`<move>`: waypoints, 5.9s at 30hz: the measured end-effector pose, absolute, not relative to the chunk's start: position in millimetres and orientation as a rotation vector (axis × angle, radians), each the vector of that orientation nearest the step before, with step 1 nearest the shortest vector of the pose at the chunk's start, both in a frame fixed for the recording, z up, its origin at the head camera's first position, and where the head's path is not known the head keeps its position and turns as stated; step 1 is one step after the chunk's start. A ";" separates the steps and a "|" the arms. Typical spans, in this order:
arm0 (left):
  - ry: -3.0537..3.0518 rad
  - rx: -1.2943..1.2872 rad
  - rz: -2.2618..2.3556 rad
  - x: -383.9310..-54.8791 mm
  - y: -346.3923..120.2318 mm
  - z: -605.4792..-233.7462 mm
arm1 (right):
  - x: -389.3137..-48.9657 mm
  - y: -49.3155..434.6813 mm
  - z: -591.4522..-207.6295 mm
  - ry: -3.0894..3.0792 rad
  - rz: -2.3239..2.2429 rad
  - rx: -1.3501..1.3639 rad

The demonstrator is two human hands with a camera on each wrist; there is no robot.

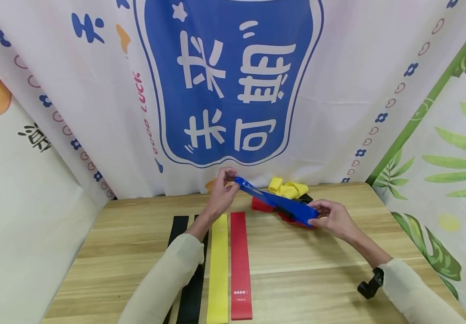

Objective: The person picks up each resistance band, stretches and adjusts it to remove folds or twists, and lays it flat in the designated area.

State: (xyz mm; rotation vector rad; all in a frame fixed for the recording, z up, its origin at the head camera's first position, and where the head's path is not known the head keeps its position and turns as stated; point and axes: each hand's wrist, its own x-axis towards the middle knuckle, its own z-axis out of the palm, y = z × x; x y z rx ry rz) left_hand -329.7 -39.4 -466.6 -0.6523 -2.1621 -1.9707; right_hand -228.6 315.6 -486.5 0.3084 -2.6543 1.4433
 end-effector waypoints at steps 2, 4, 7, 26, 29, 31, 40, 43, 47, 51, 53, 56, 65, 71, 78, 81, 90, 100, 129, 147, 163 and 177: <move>-2.167 -0.662 -1.955 -329.2 -42.0 -464.3 | -229.3 314.7 -485.2 -2.641 1.410 0.292; -2.169 -0.676 -1.938 -327.6 -44.7 -461.4 | -229.9 313.8 -483.8 -2.616 1.391 0.283; -2.182 -0.689 -1.896 -323.8 -49.5 -456.3 | -230.5 312.3 -481.5 -2.560 1.372 0.281; -2.416 -0.759 -1.747 -309.0 -82.3 -456.0 | -232.1 315.0 -479.3 -2.445 1.351 0.131; -2.466 -0.797 -1.686 -306.0 -84.4 -457.4 | -233.1 315.3 -480.1 -2.440 1.340 0.100; -2.508 -0.825 -1.638 -304.0 -85.5 -458.6 | -233.7 315.4 -480.4 -2.431 1.327 0.072; -2.678 -0.877 -1.478 -296.9 -88.4 -463.6 | -233.6 314.6 -482.8 -2.398 1.329 0.019; -2.718 -0.890 -1.436 -296.9 -89.3 -464.9 | -233.8 314.5 -483.7 -2.375 1.380 0.030; -2.765 -0.933 -1.397 -296.8 -91.0 -465.0 | -233.9 313.3 -484.8 -2.347 1.474 0.042; -2.820 -0.981 -1.366 -295.4 -91.6 -466.0 | -234.3 310.9 -485.4 -2.319 1.545 0.066; -2.851 -0.982 -1.359 -294.7 -91.7 -466.8 | -234.8 309.9 -485.5 -2.305 1.571 0.083; -2.883 -0.983 -1.379 -294.3 -91.8 -467.5 | -235.1 308.5 -485.1 -2.305 1.596 0.110; -2.891 -1.031 -1.589 -297.6 -95.3 -470.7 | -232.6 305.4 -483.9 -2.371 1.603 0.138; -2.903 -1.043 -1.750 -298.3 -100.8 -467.2 | -235.7 306.9 -485.8 -2.353 1.685 0.156; -2.924 -0.897 -1.799 -295.7 -95.8 -462.8 | -237.4 307.3 -486.1 -2.303 1.791 0.202; -2.940 -0.822 -1.776 -294.7 -91.2 -461.6 | -237.2 305.4 -484.2 -2.301 1.812 0.217; -3.029 -0.715 -1.644 -296.1 -81.0 -460.8 | -236.8 303.0 -480.5 -2.271 1.824 0.284; -3.019 -0.832 -1.678 -294.6 -75.7 -461.1 | -237.5 300.9 -477.3 -2.268 1.832 0.304; -2.291 -1.108 -2.371 -284.6 -63.9 -439.3 | -236.4 312.0 -488.2 -2.328 1.833 0.462; -1.929 -0.954 -2.745 -296.1 -65.7 -434.1 | -232.1 309.2 -490.8 -2.488 1.793 0.584; -2.158 -0.896 -2.744 -303.6 -83.5 -439.1 | -221.7 317.2 -505.7 -2.706 1.652 0.658; -2.475 -0.765 -2.578 -307.6 -92.5 -438.2 | -212.3 322.3 -510.2 -2.839 1.579 0.674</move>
